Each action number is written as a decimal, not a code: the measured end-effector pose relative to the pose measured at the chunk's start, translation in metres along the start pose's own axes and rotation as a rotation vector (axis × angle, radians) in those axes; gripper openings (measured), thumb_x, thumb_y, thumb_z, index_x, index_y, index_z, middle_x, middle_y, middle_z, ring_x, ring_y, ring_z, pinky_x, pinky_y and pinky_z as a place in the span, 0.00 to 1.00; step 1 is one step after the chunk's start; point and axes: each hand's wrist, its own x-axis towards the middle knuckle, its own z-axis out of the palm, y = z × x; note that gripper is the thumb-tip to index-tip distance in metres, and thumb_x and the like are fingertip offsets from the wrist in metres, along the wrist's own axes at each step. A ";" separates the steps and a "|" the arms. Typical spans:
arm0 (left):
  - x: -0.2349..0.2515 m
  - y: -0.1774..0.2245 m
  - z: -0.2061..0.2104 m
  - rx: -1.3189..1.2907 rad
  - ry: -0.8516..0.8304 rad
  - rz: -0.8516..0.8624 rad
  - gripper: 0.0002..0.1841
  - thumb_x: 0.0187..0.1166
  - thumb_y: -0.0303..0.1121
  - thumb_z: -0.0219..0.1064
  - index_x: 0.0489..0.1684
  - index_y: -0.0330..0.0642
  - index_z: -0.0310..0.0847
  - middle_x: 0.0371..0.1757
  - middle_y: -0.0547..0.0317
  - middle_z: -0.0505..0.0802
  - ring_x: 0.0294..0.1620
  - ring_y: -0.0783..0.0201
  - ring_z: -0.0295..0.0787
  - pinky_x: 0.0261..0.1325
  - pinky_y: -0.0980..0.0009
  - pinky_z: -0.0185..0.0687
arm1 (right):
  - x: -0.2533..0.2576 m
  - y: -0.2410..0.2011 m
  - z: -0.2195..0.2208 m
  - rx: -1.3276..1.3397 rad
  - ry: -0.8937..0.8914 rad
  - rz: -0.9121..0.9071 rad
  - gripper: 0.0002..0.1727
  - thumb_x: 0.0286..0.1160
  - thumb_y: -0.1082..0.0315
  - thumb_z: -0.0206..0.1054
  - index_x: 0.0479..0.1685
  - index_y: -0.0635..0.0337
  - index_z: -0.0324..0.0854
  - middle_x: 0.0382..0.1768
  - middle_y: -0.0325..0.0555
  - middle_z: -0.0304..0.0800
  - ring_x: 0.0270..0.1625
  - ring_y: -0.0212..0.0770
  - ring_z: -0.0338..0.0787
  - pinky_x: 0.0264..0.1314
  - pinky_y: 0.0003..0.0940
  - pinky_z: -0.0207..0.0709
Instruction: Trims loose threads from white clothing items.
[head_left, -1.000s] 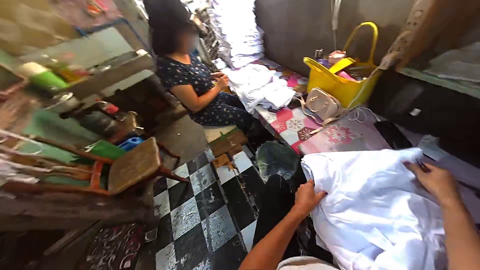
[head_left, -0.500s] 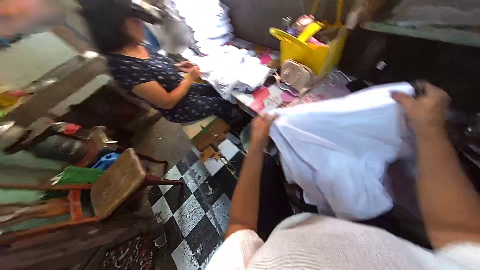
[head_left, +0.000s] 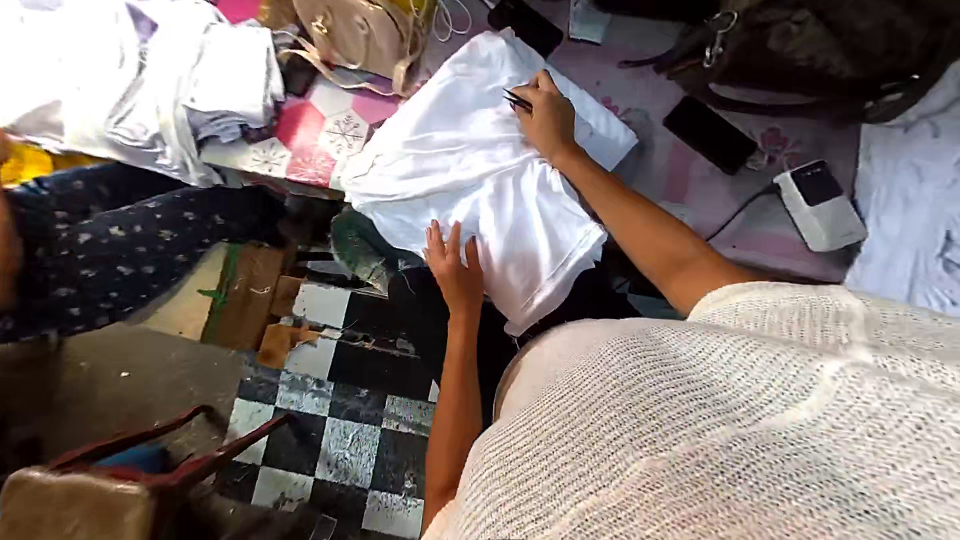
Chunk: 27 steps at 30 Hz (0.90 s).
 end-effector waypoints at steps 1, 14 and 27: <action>-0.007 0.018 -0.003 -0.018 0.031 0.065 0.20 0.82 0.37 0.68 0.64 0.30 0.86 0.74 0.31 0.82 0.80 0.36 0.74 0.82 0.40 0.66 | -0.017 0.000 -0.013 0.097 -0.004 -0.008 0.16 0.81 0.66 0.65 0.62 0.56 0.91 0.62 0.56 0.87 0.59 0.54 0.90 0.63 0.55 0.81; -0.044 0.066 0.021 0.115 -0.365 0.303 0.11 0.67 0.34 0.75 0.38 0.34 0.90 0.69 0.36 0.86 0.68 0.32 0.80 0.65 0.37 0.74 | -0.189 0.057 -0.094 -0.018 -0.385 -0.476 0.12 0.62 0.74 0.76 0.45 0.53 0.95 0.52 0.58 0.90 0.31 0.57 0.90 0.28 0.59 0.79; -0.050 0.024 -0.073 0.151 0.172 -0.184 0.11 0.80 0.27 0.67 0.54 0.30 0.87 0.53 0.37 0.90 0.46 0.50 0.90 0.52 0.56 0.87 | -0.228 -0.003 -0.068 0.046 -0.372 -0.481 0.23 0.62 0.81 0.73 0.56 0.49 0.94 0.47 0.56 0.88 0.29 0.53 0.88 0.26 0.53 0.81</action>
